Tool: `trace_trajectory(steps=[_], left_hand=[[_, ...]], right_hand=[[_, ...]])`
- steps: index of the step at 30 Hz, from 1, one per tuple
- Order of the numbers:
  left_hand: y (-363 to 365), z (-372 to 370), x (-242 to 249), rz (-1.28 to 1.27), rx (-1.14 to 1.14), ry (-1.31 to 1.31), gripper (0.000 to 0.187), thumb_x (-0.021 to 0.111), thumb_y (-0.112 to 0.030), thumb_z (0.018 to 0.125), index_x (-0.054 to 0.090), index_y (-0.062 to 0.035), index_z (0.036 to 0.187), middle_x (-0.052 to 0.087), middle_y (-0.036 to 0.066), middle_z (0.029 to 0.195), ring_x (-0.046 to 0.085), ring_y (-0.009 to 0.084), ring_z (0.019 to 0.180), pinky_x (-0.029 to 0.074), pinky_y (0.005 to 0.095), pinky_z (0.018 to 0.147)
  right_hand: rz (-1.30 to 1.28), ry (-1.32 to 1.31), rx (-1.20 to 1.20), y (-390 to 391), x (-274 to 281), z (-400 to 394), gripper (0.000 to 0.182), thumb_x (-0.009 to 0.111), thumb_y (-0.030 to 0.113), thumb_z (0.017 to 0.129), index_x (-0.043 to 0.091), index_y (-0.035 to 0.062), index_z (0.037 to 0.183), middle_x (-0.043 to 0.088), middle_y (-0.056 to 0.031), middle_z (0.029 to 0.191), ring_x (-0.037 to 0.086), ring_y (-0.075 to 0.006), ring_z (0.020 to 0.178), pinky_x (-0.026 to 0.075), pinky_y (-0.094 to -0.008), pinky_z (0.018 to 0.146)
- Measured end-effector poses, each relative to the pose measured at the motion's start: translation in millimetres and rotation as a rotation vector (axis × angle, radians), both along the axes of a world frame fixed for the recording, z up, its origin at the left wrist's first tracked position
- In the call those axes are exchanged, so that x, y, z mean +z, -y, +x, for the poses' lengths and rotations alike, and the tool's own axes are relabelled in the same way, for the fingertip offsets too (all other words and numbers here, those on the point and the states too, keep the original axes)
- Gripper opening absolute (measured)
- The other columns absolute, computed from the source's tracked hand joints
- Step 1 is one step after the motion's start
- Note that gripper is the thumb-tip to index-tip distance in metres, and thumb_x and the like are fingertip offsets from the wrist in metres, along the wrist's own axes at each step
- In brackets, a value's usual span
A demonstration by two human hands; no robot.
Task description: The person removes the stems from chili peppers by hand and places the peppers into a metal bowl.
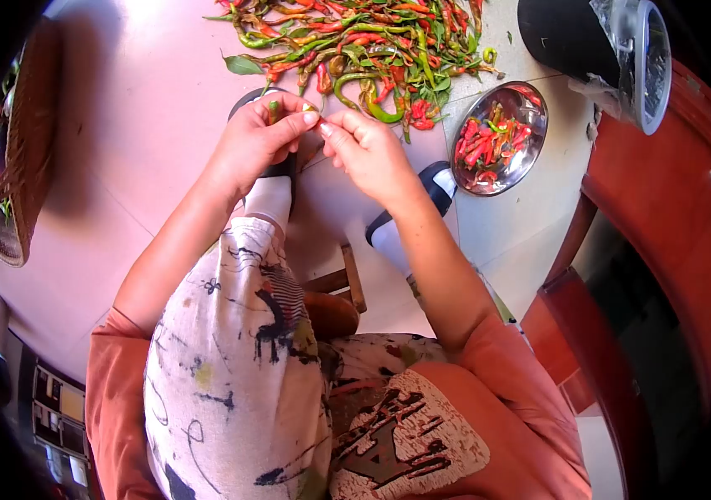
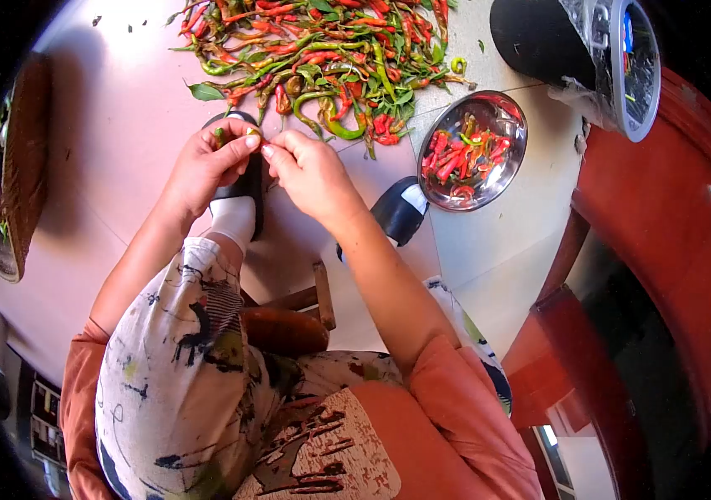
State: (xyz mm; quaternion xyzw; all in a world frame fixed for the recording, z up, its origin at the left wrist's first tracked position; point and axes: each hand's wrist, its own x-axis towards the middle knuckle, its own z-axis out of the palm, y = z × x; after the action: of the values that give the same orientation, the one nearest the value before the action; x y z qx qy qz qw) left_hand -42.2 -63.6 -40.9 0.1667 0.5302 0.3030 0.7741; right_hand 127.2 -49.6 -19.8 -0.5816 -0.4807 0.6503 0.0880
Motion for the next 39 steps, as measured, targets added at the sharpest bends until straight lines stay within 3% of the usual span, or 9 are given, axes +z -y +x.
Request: trace_trajectory(steps=[5,10,14,17,19,24,28,31,39], left_hand=[[-0.4,0.5,1.9,-0.107,-0.03,0.084,0.013,0.06,-0.019,0.085,0.058,-0.0069,0.09,0.053,-0.002,0.066,0.041,0.002,0.051,0.025,0.0151,0.041],[6.8,-2.7,-6.2,-0.242,0.035,0.444,0.013,0.055,-0.016,0.087,0.057,-0.0035,0.09,0.054,0.002,0.065,0.041,0.0033,0.048,0.025,0.0151,0.039],[10.0,-8.1,-27.1,-0.249,0.055,0.472,0.013,0.052,-0.016,0.088,0.056,-0.0031,0.088,0.057,0.006,0.073,0.045,0.0048,0.051,0.027,0.0157,0.038],[8.1,-7.4,-21.8,-0.188,0.103,0.487,0.009,0.047,-0.011,0.086,0.052,-0.0032,0.089,0.06,0.013,0.089,0.051,0.008,0.06,0.031,0.0166,0.04],[6.4,-10.0,-21.2,-0.17,0.06,0.587,0.012,0.043,-0.006,0.081,0.05,-0.0029,0.091,0.06,0.016,0.095,0.054,0.0117,0.064,0.034,0.0179,0.041],[8.0,-9.4,-24.7,-0.135,0.05,0.558,0.011,0.047,-0.008,0.082,0.051,-0.0036,0.092,0.058,0.011,0.084,0.056,0.0125,0.067,0.032,0.0178,0.042],[3.2,-8.4,-23.1,-0.174,-0.051,0.379,0.016,0.058,-0.021,0.086,0.058,-0.0058,0.09,0.059,0.003,0.078,0.05,0.0051,0.055,0.032,0.0165,0.042],[-0.6,1.0,-18.9,-0.149,-0.097,0.178,0.021,0.063,-0.022,0.084,0.062,-0.0052,0.096,0.06,0.001,0.076,0.048,0.0029,0.052,0.034,0.0152,0.043],[-5.5,6.5,-10.9,-0.158,0.015,0.224,0.025,0.062,-0.021,0.084,0.058,-0.0023,0.1,0.057,-0.001,0.071,0.043,0.0032,0.05,0.033,0.0157,0.042]], right_hand=[[-0.006,0.066,0.049,9.7,5.9,5.1,0.025,0.053,0.025,0.088,0.056,0.0004,0.083,0.057,-0.0109,0.065,0.055,-0.0199,0.058,0.044,-0.032,0.056],[0.464,-0.028,0.205,11.2,7.6,16.8,0.014,0.056,0.016,0.084,0.057,0.002,0.081,0.057,-0.0122,0.072,0.057,-0.0268,0.066,0.045,-0.0326,0.061],[0.115,-0.24,0.195,9.4,20.4,20.7,0.012,0.057,0.014,0.085,0.061,0.0035,0.089,0.058,-0.0077,0.072,0.057,-0.0161,0.065,0.045,-0.0275,0.062],[0.15,0.085,-0.231,6.9,-38.8,54.6,0.018,0.056,0.014,0.085,0.061,0.0042,0.098,0.059,-0.0075,0.068,0.056,-0.0138,0.06,0.045,-0.0271,0.056],[0.226,0.517,-0.116,0.5,-68.7,81.3,0.022,0.058,0.015,0.082,0.061,0.0043,0.101,0.061,-0.0108,0.069,0.058,-0.0176,0.059,0.046,-0.0293,0.056],[0.453,0.738,0.216,0.3,-82.0,62.3,0.021,0.065,0.016,0.076,0.06,0.0008,0.09,0.063,-0.0128,0.069,0.06,-0.0216,0.056,0.048,-0.0338,0.057],[-0.22,0.315,-0.129,-20.0,-42.1,54.6,0.021,0.063,0.018,0.08,0.062,0.0001,0.09,0.06,-0.0037,0.065,0.054,-0.0073,0.051,0.042,-0.0211,0.046],[-0.328,0.154,-0.147,-28.1,-1.1,48.5,0.022,0.064,0.018,0.081,0.061,-0.0001,0.093,0.058,-0.0023,0.063,0.05,-0.005,0.048,0.038,-0.0169,0.043],[-0.03,0.008,-0.169,-6.1,22.2,-4.1,0.024,0.061,0.017,0.084,0.058,-0.0017,0.099,0.06,-0.0043,0.067,0.051,-0.0051,0.051,0.039,-0.0172,0.044]])
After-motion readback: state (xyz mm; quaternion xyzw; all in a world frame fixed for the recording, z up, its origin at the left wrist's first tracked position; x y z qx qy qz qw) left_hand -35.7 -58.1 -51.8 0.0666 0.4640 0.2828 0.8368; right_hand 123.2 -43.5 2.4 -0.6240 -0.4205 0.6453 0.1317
